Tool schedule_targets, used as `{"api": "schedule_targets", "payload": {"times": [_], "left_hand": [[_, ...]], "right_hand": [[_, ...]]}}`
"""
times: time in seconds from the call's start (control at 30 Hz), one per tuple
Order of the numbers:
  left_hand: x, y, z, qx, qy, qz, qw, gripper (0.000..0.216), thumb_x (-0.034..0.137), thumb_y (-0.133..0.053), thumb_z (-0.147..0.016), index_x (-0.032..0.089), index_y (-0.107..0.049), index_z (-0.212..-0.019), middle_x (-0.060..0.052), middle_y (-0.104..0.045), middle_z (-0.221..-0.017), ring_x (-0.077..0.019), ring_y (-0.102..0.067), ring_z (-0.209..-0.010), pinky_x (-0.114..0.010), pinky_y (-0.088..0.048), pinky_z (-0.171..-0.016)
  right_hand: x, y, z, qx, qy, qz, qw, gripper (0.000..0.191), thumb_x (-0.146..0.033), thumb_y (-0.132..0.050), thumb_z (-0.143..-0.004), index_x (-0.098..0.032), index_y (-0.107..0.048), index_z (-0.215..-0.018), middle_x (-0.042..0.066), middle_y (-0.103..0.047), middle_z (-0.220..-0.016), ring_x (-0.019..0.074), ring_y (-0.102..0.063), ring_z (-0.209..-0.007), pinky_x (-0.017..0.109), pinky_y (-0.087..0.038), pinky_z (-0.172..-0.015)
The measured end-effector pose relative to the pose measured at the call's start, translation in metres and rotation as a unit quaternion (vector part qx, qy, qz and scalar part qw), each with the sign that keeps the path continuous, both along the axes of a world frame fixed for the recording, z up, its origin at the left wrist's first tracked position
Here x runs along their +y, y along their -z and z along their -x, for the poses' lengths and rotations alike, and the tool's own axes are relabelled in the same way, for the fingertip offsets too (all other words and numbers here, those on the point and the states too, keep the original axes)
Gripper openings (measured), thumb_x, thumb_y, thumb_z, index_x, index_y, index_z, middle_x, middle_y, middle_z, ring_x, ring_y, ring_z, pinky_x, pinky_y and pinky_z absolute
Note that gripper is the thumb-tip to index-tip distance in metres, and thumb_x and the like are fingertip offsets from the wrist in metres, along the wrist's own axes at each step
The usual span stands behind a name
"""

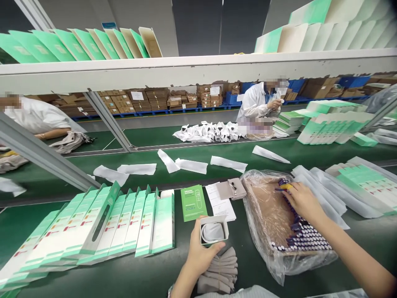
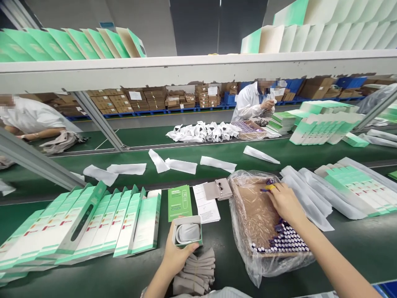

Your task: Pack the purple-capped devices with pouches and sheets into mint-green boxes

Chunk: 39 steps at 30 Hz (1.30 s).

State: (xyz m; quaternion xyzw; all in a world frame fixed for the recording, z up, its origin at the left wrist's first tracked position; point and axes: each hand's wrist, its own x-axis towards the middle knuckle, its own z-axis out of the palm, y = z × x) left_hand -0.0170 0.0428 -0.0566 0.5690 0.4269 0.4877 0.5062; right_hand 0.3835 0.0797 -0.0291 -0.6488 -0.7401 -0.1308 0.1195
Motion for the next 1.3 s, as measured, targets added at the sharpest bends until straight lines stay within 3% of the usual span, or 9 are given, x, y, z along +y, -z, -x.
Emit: {"api": "schedule_targets", "payload": {"times": [0.17,0.27,0.4,0.53,0.77,0.93,1.1,1.2,1.3], "left_hand": [[0.002,-0.006,-0.014,-0.017,0.012,-0.012,1.000,0.061,0.048,-0.083,-0.067,0.020,-0.056,-0.114,-0.006,-0.062,-0.108,-0.0248,-0.063,-0.099,-0.035,-0.050,-0.088],[0.003,-0.011,-0.020,-0.031,0.032,0.001,0.999,0.059,0.046,-0.083,-0.069,0.020,-0.055,-0.114,-0.005,-0.064,-0.105,-0.0222,-0.064,-0.092,-0.033,-0.051,-0.083],[0.001,-0.014,-0.017,-0.027,0.050,0.003,0.998,0.064,0.052,-0.082,-0.069,0.021,-0.054,-0.118,-0.007,-0.064,-0.111,-0.0243,-0.063,-0.098,-0.036,-0.050,-0.089],[-0.002,-0.017,-0.006,-0.097,0.065,-0.034,0.993,0.081,0.077,-0.063,-0.070,0.021,-0.052,-0.127,-0.011,-0.058,-0.121,-0.0310,-0.057,-0.112,-0.041,-0.045,-0.098],[-0.007,-0.034,-0.011,-0.121,0.072,0.036,0.989,0.034,0.041,-0.049,-0.098,0.024,-0.053,-0.127,-0.006,-0.059,-0.123,-0.0235,-0.055,-0.116,-0.034,-0.044,-0.100],[-0.007,-0.033,-0.017,-0.023,0.000,-0.117,0.993,0.030,0.022,-0.048,-0.098,0.026,-0.054,-0.128,-0.006,-0.062,-0.125,-0.0214,-0.058,-0.117,-0.037,-0.046,-0.101],[0.007,-0.019,0.000,0.083,0.000,-0.434,0.897,0.025,0.028,-0.058,-0.095,0.023,-0.060,-0.119,-0.010,-0.071,-0.113,-0.0265,-0.065,-0.112,-0.044,-0.055,-0.090],[0.011,-0.017,0.006,0.099,0.010,-0.445,0.890,0.043,0.056,-0.063,-0.085,0.021,-0.062,-0.110,-0.012,-0.074,-0.106,-0.0294,-0.067,-0.109,-0.051,-0.054,-0.092],[0.009,-0.022,0.006,0.080,0.011,-0.397,0.914,0.022,0.038,-0.067,-0.088,0.019,-0.062,-0.100,-0.012,-0.074,-0.104,-0.0272,-0.068,-0.106,-0.049,-0.055,-0.091]], "right_hand": [[-0.033,-0.057,0.134,0.300,-0.152,-0.120,0.934,0.021,-0.025,-0.060,-0.091,-0.028,-0.058,-0.112,0.007,-0.063,-0.102,0.0265,-0.059,-0.099,0.044,-0.050,-0.087],[-0.053,-0.066,0.200,0.293,-0.243,-0.106,0.918,0.033,-0.012,-0.061,-0.089,-0.027,-0.058,-0.117,0.008,-0.063,-0.107,0.0260,-0.056,-0.103,0.043,-0.050,-0.089],[-0.063,-0.049,0.223,0.286,-0.266,-0.106,0.915,0.041,-0.004,-0.059,-0.087,-0.025,-0.059,-0.122,0.011,-0.058,-0.118,0.0286,-0.052,-0.111,0.047,-0.048,-0.093],[-0.064,-0.033,0.217,0.444,-0.152,-0.078,0.879,0.044,-0.017,-0.058,-0.091,-0.030,-0.051,-0.133,0.010,-0.054,-0.129,0.0293,-0.050,-0.121,0.051,-0.044,-0.101],[-0.055,-0.026,0.242,0.767,-0.101,0.218,0.594,0.033,-0.039,-0.061,-0.092,-0.031,-0.058,-0.124,0.004,-0.063,-0.128,0.0240,-0.054,-0.126,0.042,-0.041,-0.109],[-0.054,-0.014,0.252,0.827,-0.057,0.176,0.530,0.036,-0.034,-0.070,-0.083,-0.037,-0.063,-0.119,0.000,-0.064,-0.127,0.0232,-0.055,-0.124,0.041,-0.041,-0.108],[-0.048,-0.005,0.229,0.764,-0.159,0.150,0.607,0.018,-0.036,-0.057,-0.093,-0.030,-0.073,-0.093,0.005,-0.062,-0.129,0.0258,-0.061,-0.116,0.041,-0.050,-0.098],[-0.046,-0.005,0.209,0.634,-0.259,0.129,0.717,0.022,-0.036,-0.055,-0.095,-0.029,-0.071,-0.109,0.006,-0.053,-0.142,0.0273,-0.047,-0.133,0.045,-0.036,-0.113],[-0.043,-0.008,0.197,0.504,-0.345,0.105,0.785,0.036,-0.026,-0.061,-0.093,-0.029,-0.059,-0.128,0.008,-0.054,-0.141,0.0239,-0.046,-0.134,0.041,-0.036,-0.114]]}}
